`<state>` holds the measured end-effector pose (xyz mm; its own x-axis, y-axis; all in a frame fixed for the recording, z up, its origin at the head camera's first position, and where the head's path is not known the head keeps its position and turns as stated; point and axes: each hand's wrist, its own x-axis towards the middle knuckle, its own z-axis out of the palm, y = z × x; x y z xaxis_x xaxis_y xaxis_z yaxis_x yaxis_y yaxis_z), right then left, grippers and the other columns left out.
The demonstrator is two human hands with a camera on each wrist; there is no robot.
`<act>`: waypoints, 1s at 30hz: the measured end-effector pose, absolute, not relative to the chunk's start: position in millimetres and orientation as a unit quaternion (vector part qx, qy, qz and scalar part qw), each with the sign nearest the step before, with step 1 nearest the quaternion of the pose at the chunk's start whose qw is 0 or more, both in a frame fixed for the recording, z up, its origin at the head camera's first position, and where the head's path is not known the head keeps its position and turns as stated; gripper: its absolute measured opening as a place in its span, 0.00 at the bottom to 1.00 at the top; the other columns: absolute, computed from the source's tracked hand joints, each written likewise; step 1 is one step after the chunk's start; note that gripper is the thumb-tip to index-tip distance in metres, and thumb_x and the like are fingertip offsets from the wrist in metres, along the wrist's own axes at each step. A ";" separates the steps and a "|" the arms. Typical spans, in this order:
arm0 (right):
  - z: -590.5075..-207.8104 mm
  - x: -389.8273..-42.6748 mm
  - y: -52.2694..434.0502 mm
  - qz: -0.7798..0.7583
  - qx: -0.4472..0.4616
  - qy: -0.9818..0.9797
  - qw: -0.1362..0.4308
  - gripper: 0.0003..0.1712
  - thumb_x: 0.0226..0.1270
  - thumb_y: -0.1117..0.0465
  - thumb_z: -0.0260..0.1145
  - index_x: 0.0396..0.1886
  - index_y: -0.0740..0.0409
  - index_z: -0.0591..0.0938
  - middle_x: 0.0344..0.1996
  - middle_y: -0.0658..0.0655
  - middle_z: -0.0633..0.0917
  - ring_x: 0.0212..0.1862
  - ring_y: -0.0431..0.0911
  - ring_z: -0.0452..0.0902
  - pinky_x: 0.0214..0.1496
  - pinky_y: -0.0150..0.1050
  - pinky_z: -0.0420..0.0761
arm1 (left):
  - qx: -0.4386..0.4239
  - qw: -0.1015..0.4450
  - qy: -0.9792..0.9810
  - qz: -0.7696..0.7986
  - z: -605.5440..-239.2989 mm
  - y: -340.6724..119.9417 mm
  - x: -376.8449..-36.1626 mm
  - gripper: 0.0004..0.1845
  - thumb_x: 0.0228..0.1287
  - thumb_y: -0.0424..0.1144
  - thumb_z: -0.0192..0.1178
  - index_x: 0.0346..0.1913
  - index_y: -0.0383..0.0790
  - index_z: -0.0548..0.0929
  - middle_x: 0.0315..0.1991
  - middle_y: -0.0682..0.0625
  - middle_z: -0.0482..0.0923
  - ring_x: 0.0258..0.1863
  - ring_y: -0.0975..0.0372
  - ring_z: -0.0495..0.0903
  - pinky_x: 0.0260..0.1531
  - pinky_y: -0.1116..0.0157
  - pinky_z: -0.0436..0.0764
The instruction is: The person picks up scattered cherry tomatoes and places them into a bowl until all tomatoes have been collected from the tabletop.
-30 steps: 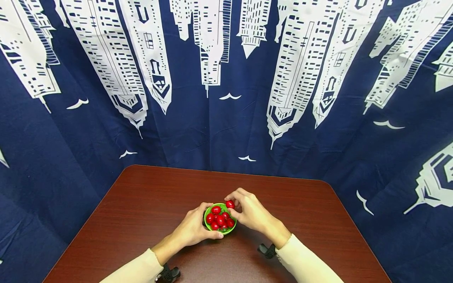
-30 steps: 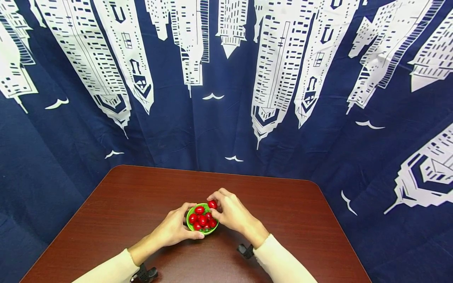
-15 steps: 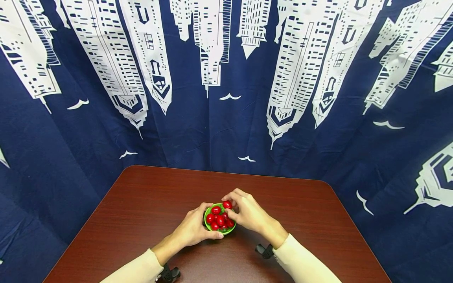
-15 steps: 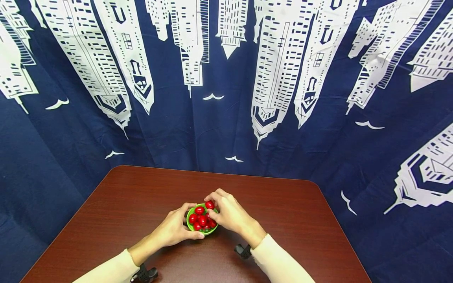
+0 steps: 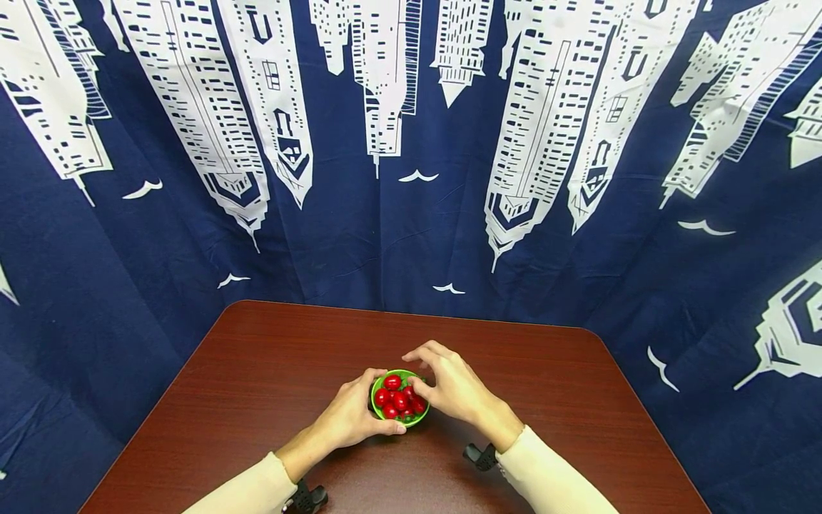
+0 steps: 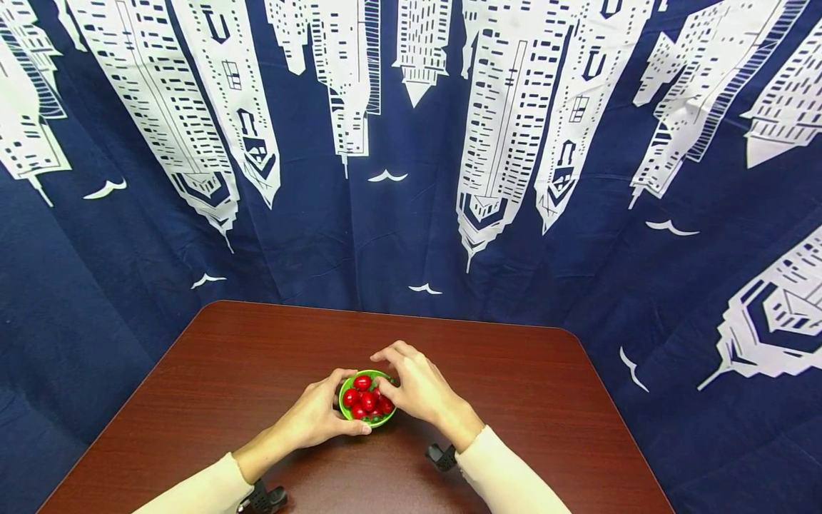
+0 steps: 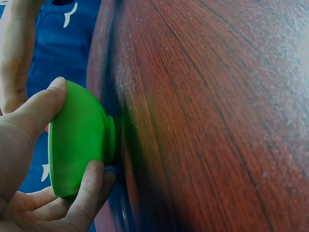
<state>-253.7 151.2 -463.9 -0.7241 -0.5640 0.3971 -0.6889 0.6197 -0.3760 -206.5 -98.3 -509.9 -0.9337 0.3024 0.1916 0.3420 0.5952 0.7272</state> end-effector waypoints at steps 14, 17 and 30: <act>-462.4 -254.1 156.9 0.269 0.331 -0.893 0.143 0.17 0.79 0.59 0.79 0.64 0.51 0.92 0.57 0.53 0.94 0.51 0.46 0.92 0.52 0.41 0.94 | -0.178 0.031 -0.894 -0.411 -510.6 -98.3 -208.2 0.53 0.50 0.52 0.96 0.75 0.36 0.79 0.69 0.38 0.89 0.66 0.44 0.92 0.67 0.41 0.91; -462.2 -253.8 158.6 0.271 0.324 -0.894 0.148 0.15 0.81 0.59 0.78 0.64 0.49 0.92 0.57 0.51 0.94 0.51 0.44 0.92 0.54 0.43 0.95 | -0.176 0.034 -0.895 -0.409 -511.0 -97.8 -208.0 0.53 0.49 0.52 0.96 0.74 0.36 0.80 0.68 0.38 0.90 0.66 0.44 0.92 0.68 0.40 0.91; -463.0 -252.4 172.0 0.282 0.301 -0.897 0.159 0.13 0.85 0.58 0.75 0.64 0.47 0.93 0.58 0.49 0.94 0.55 0.45 0.93 0.63 0.52 0.95 | -0.167 0.028 -0.895 -0.413 -509.4 -98.8 -209.7 0.54 0.49 0.53 0.96 0.76 0.37 0.79 0.70 0.38 0.89 0.67 0.43 0.91 0.70 0.40 0.90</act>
